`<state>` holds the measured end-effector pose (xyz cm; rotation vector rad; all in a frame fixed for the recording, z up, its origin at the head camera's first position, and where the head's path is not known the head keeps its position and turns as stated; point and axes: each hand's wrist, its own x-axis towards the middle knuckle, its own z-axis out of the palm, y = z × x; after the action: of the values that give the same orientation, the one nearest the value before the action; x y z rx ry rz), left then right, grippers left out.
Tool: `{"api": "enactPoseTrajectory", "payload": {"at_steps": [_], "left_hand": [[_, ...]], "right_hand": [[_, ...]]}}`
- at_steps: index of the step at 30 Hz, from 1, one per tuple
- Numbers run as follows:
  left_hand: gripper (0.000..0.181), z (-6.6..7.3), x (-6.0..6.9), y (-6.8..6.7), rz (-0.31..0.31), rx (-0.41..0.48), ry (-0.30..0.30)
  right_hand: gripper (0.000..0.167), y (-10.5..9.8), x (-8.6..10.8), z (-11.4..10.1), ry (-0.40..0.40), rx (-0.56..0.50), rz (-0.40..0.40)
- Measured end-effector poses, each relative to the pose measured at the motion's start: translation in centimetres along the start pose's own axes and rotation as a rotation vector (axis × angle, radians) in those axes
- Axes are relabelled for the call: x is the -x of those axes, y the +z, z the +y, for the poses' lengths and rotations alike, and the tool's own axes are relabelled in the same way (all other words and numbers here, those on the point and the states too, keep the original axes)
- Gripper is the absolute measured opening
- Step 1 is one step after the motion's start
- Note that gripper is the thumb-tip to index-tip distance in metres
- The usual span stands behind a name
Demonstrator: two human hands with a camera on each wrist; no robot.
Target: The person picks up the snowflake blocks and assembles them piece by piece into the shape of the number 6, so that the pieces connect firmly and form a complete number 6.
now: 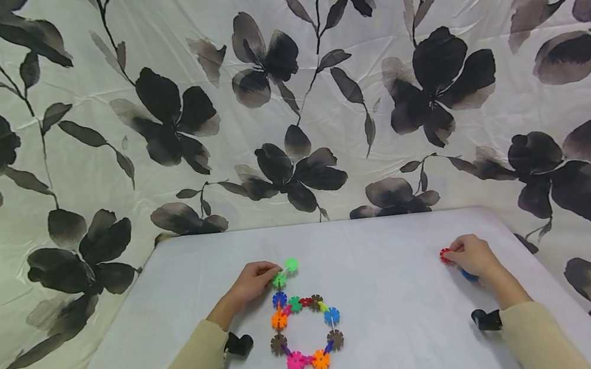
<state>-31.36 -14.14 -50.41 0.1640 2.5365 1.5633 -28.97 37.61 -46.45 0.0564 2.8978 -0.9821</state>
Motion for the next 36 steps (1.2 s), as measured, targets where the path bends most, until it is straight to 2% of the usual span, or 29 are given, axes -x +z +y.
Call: {"api": "enactPoseTrajectory", "payload": {"at_steps": [4, 9, 12, 17, 20, 26, 33, 36], "left_hand": [[0.030, 0.1, -0.2, 0.4, -0.007, -0.039, 0.001], [0.033, 0.2, -0.7, 0.6, -0.011, -0.086, 0.006], [0.033, 0.2, -1.0, 0.5, -0.006, -0.112, 0.030], [0.032, 0.5, -1.5, 0.6, 0.010, -0.137, 0.061], [0.031, 0.7, -1.8, 0.7, 0.006, -0.139, 0.069], [0.029, 0.9, -2.1, 1.1, -0.006, -0.108, 0.077], [0.029, 0.9, -2.1, 1.5, -0.027, -0.111, 0.065], [0.029, 1.0, -2.2, 1.6, -0.024, -0.116, 0.059]], "right_hand": [[0.023, 1.4, -0.7, -1.8, -0.092, -0.012, -0.006], [0.016, 3.7, -1.6, -4.8, -0.185, -0.091, -0.040], [0.013, 5.6, -2.2, -6.8, -0.245, -0.150, -0.068], [0.009, 9.3, -3.1, -10.7, -0.363, -0.221, -0.159], [0.007, 11.4, -3.5, -12.9, -0.421, -0.217, -0.198], [0.004, 14.7, -4.3, -16.2, -0.523, -0.202, -0.213], [0.005, 16.5, -5.0, -18.2, -0.604, -0.179, -0.221], [0.006, 16.8, -5.3, -18.7, -0.606, -0.169, -0.221]]}}
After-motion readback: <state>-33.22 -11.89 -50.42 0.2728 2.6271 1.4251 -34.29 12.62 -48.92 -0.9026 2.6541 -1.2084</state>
